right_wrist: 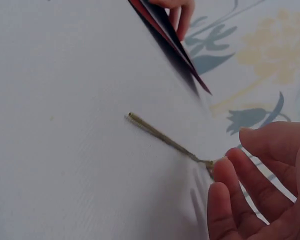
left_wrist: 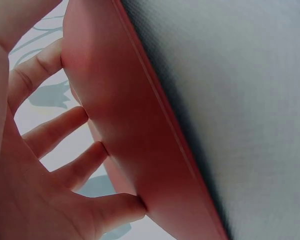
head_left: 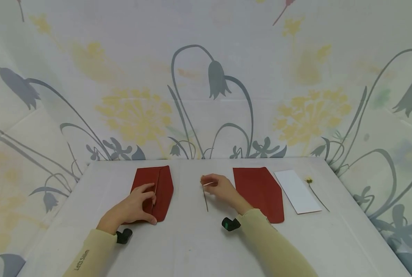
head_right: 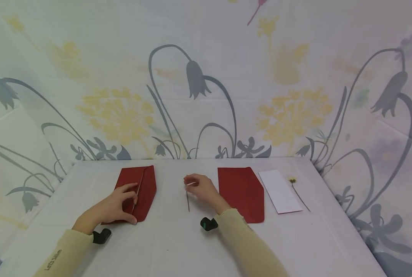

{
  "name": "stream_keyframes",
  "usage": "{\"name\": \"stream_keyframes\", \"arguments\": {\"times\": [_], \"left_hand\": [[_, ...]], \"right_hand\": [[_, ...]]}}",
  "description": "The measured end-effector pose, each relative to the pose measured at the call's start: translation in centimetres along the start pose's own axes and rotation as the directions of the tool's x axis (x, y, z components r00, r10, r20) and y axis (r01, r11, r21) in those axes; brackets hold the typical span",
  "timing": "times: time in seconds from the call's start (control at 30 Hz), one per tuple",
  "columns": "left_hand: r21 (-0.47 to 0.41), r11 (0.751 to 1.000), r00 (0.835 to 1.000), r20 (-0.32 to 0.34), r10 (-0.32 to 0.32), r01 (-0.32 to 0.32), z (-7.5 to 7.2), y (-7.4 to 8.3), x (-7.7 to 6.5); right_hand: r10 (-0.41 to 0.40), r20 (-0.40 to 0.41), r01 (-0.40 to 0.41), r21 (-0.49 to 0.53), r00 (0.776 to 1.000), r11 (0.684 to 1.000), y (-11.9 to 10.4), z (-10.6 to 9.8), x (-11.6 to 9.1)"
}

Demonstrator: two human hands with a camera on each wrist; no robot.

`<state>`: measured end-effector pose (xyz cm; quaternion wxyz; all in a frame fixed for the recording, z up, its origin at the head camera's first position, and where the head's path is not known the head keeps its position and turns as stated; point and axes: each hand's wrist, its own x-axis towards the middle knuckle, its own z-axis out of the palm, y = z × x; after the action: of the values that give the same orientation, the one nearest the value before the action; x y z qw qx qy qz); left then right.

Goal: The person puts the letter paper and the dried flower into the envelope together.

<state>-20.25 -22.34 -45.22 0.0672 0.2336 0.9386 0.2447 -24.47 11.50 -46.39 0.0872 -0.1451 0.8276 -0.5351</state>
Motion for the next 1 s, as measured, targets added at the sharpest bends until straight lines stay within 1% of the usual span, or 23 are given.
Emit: {"name": "stream_keyframes", "arguments": {"times": [0.1,0.17,0.3,0.43,0.53,0.63,0.77,0.87,1.0], "left_hand": [[0.000,1.000,1.000,0.004,-0.001,0.001,0.0,0.1,0.1],[0.005,1.000,1.000,0.010,-0.003,0.003,0.0,0.2,0.1],[0.006,1.000,1.000,0.020,-0.002,0.002,0.0,0.5,0.3],[0.004,1.000,1.000,0.027,0.001,-0.001,-0.1,0.7,0.5],[0.010,1.000,1.000,0.030,-0.003,0.002,-0.2,0.9,0.6],[0.014,1.000,1.000,0.030,0.000,0.000,-0.2,0.9,0.6],[0.009,1.000,0.999,0.032,-0.002,0.002,-0.1,0.7,0.5],[0.004,1.000,0.999,0.037,-0.009,0.009,-0.1,0.5,0.4],[0.005,1.000,0.999,0.037,-0.016,0.016,-0.1,0.2,0.0]], "right_hand": [[0.019,-0.007,-0.019,-0.041,1.000,0.999,0.7,-0.4,-0.2],[0.034,0.009,-0.033,-0.057,0.999,0.998,1.0,-0.5,-0.3],[0.055,0.040,-0.053,-0.043,0.998,0.998,1.7,-0.8,-0.3],[0.062,0.036,-0.062,-0.021,0.997,0.998,1.8,-1.1,-0.4],[0.055,0.027,-0.054,-0.028,0.998,0.998,1.8,-1.1,-0.4],[0.043,0.012,-0.042,-0.054,0.999,0.998,1.9,-0.9,-0.3],[0.052,-0.010,-0.053,-0.102,0.999,0.993,1.9,-0.5,-0.2],[0.063,-0.023,-0.065,-0.132,0.998,0.989,1.6,0.1,-0.2],[0.046,-0.021,-0.049,-0.179,0.999,0.983,1.0,1.1,-0.1]]}}
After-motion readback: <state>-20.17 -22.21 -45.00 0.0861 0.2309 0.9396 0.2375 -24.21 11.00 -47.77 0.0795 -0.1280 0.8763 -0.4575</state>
